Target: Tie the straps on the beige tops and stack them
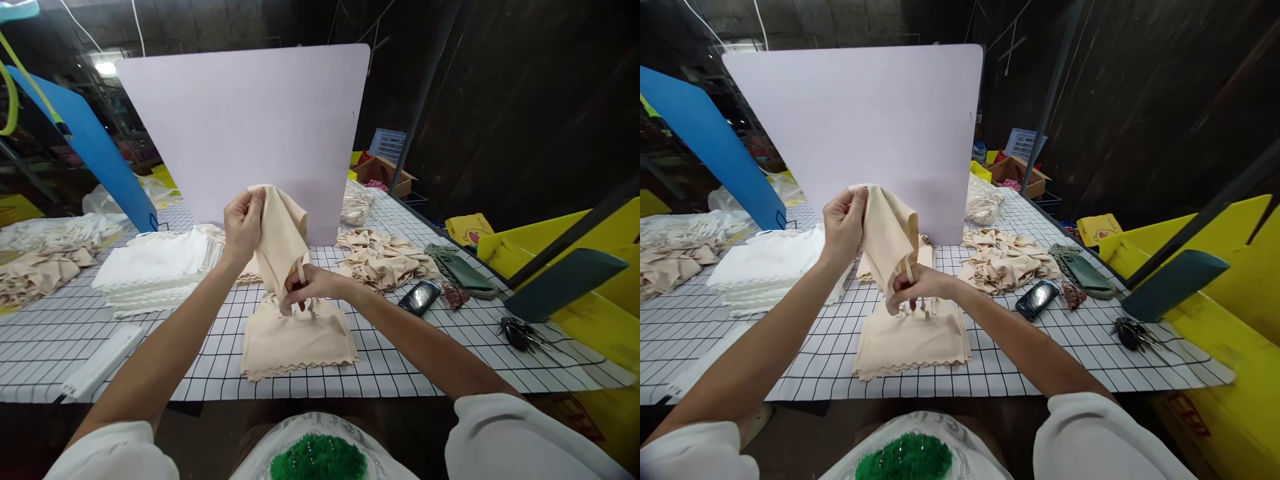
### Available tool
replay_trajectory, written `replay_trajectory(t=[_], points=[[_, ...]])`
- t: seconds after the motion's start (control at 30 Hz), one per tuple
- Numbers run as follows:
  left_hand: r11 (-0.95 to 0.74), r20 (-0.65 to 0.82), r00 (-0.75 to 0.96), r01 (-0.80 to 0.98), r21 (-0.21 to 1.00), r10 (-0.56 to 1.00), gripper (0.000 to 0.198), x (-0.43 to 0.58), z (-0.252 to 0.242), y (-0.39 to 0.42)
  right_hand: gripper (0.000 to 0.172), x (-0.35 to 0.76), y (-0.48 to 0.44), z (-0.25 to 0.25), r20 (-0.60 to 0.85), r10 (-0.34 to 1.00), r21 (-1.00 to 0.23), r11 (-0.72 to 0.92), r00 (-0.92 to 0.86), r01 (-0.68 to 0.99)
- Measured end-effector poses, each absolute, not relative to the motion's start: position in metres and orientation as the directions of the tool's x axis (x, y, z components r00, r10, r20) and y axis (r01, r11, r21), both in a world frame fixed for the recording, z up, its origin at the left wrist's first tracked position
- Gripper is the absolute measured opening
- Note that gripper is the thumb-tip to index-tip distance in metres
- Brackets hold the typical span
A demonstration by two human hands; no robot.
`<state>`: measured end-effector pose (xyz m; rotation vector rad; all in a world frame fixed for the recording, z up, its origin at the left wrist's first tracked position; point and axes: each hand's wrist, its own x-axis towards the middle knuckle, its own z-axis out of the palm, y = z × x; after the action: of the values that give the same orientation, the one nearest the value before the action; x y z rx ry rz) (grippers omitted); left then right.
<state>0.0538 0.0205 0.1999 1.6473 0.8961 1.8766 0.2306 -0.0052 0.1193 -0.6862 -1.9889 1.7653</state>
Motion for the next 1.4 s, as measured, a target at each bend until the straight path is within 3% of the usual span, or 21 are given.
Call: replay_trajectory(t=[0.1, 0.2, 0.27, 0.33, 0.37, 0.43, 0.53, 0.6, 0.7, 0.8, 0.97, 1.17, 1.4], points=[[-0.64, 0.623, -0.204, -0.023, 0.768, 0.755, 0.042, 0.036, 0.21, 0.033, 0.035, 0.253, -0.005, 0.115, 0.039, 0.542, -0.997, 0.075, -0.84, 0.003], [-0.526, 0.514, -0.144, -0.066, 0.848, 0.846, 0.039, 0.019, 0.217, 0.039, 0.033, 0.283, 0.002, 0.123, -0.059, 0.482, -0.992, 0.071, -0.874, 0.105], [-0.368, 0.367, 0.074, -0.005, 0.93, 0.927, 0.039, 0.015, 0.221, 0.037, 0.032, 0.292, 0.01, 0.137, -0.033, 0.638, -0.97, 0.164, -0.77, 0.177], [-0.25, 0.186, 0.353, 0.145, 0.957, 0.917, 0.038, 0.018, 0.224, 0.033, 0.036, 0.287, 0.019, 0.154, 0.165, 0.788, -0.961, 0.264, -0.593, 0.084], [-0.235, 0.113, 0.462, 0.216, 0.948, 0.88, 0.036, 0.022, 0.226, 0.03, 0.041, 0.28, 0.022, 0.163, 0.254, 0.803, -0.955, 0.298, -0.539, -0.005], [-0.261, 0.052, 0.577, 0.285, 0.922, 0.815, 0.032, 0.03, 0.23, 0.026, 0.052, 0.262, 0.028, 0.178, 0.317, 0.741, -0.947, 0.281, -0.592, -0.155], [-0.254, 0.05, 0.587, 0.271, 0.929, 0.808, 0.026, 0.032, 0.235, 0.023, 0.049, 0.241, 0.034, 0.191, 0.241, 0.647, -0.968, 0.212, -0.724, -0.133], [-0.216, 0.003, 0.59, 0.291, 0.932, 0.807, 0.027, 0.023, 0.235, 0.023, 0.034, 0.241, 0.037, 0.197, 0.205, 0.683, -0.975, 0.201, -0.701, -0.09], [-0.191, -0.097, 0.627, 0.376, 0.907, 0.773, 0.028, -0.001, 0.228, 0.024, 0.032, 0.256, 0.04, 0.205, 0.242, 0.781, -0.97, 0.199, -0.576, -0.139], [-0.192, -0.055, 0.609, 0.333, 0.923, 0.791, 0.027, -0.019, 0.218, 0.022, 0.034, 0.272, 0.039, 0.215, 0.252, 0.813, -0.968, 0.206, -0.524, -0.145], [-0.18, 0.047, 0.513, 0.213, 0.96, 0.857, 0.034, -0.032, 0.214, 0.018, 0.037, 0.282, 0.034, 0.227, 0.139, 0.746, -0.953, 0.278, -0.652, 0.116], [-0.173, 0.108, 0.421, 0.12, 0.978, 0.901, 0.047, -0.046, 0.213, 0.02, 0.038, 0.291, 0.036, 0.229, 0.291, 0.824, -0.957, 0.249, -0.487, -0.151], [-0.246, 0.228, 0.346, 0.009, 0.969, 0.91, 0.05, -0.06, 0.222, 0.023, 0.046, 0.31, 0.039, 0.236, 0.317, 0.861, -0.947, 0.308, -0.397, -0.088]])
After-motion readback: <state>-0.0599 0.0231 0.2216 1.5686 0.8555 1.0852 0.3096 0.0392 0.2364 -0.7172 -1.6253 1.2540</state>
